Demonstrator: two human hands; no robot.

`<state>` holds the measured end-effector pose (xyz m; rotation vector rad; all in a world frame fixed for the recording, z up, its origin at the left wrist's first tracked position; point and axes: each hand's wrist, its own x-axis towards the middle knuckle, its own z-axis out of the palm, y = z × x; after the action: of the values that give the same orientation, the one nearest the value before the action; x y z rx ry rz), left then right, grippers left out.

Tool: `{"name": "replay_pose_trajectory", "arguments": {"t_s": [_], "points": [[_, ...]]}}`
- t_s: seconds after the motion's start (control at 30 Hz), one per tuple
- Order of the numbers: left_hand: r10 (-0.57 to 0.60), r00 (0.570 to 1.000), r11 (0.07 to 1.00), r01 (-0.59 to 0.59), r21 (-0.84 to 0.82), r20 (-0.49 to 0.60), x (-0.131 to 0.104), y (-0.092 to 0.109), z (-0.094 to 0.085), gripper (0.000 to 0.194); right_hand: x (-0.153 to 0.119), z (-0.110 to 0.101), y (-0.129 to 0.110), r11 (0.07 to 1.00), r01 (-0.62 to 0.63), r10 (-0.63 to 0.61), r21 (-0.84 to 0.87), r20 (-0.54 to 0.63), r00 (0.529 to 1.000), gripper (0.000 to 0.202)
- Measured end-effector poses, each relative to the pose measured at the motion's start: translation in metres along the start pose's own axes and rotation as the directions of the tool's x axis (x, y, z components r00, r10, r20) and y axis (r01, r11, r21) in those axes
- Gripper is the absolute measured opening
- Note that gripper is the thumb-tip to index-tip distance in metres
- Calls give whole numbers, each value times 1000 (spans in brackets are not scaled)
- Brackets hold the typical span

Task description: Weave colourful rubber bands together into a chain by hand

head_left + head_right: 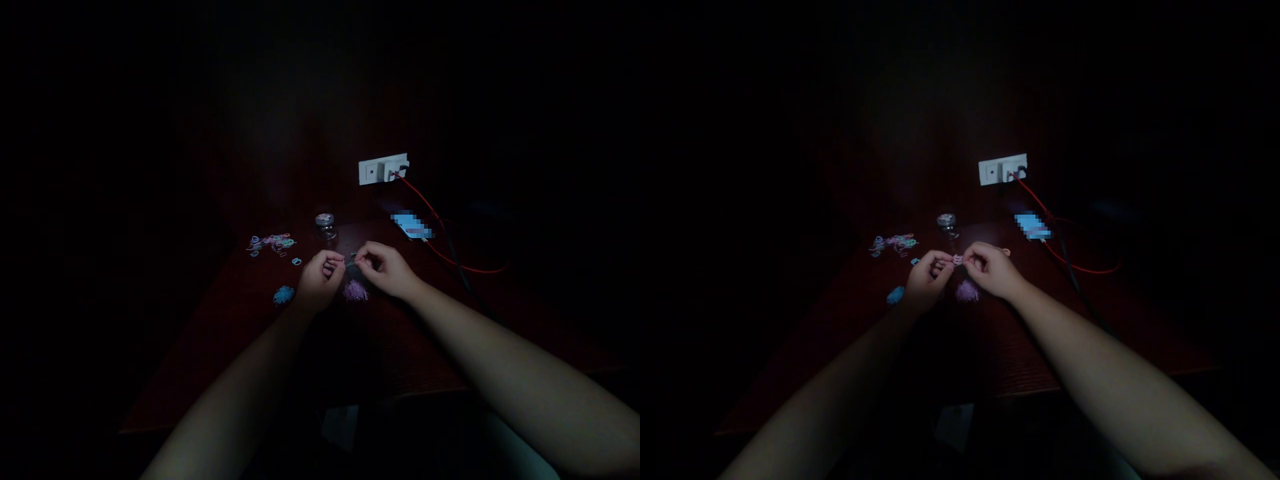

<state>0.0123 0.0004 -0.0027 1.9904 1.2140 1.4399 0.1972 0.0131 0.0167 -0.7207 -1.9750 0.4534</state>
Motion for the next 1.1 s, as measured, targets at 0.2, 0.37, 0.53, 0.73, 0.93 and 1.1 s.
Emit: {"name": "replay_pose_trajectory", "arguments": {"t_s": [0.2, 0.37, 0.53, 0.73, 0.93, 1.1], "points": [[-38, 996, 991, 48, -121, 83, -2, 0, 3, 17, 0, 2, 2, 1000, 18, -18, 7, -15, 1000, 6], [-94, 993, 969, 108, -223, 70, -1, 0, 4, 15, -1, 2, 0, 1000, 2, -2, 12, -10, 1000, 7], [-131, 989, 956, 142, -256, 62, 0, 2, 4, 15, -1, 2, 1, 999, -16, 16, 34, 11, 1000, 7], [-131, 988, 954, 147, -261, 75, 0, 3, 4, 16, -3, 3, 2, 994, -60, 56, 89, 46, 997, 10], [-141, 987, 952, 156, -264, 74, 0, 6, 3, 16, -2, 2, 0, 995, -58, 52, 80, 68, 996, 10], [-142, 987, 948, 157, -278, 75, 0, 6, 4, 14, -2, 1, 0, 999, -30, 29, 43, 40, 999, 7]]}}
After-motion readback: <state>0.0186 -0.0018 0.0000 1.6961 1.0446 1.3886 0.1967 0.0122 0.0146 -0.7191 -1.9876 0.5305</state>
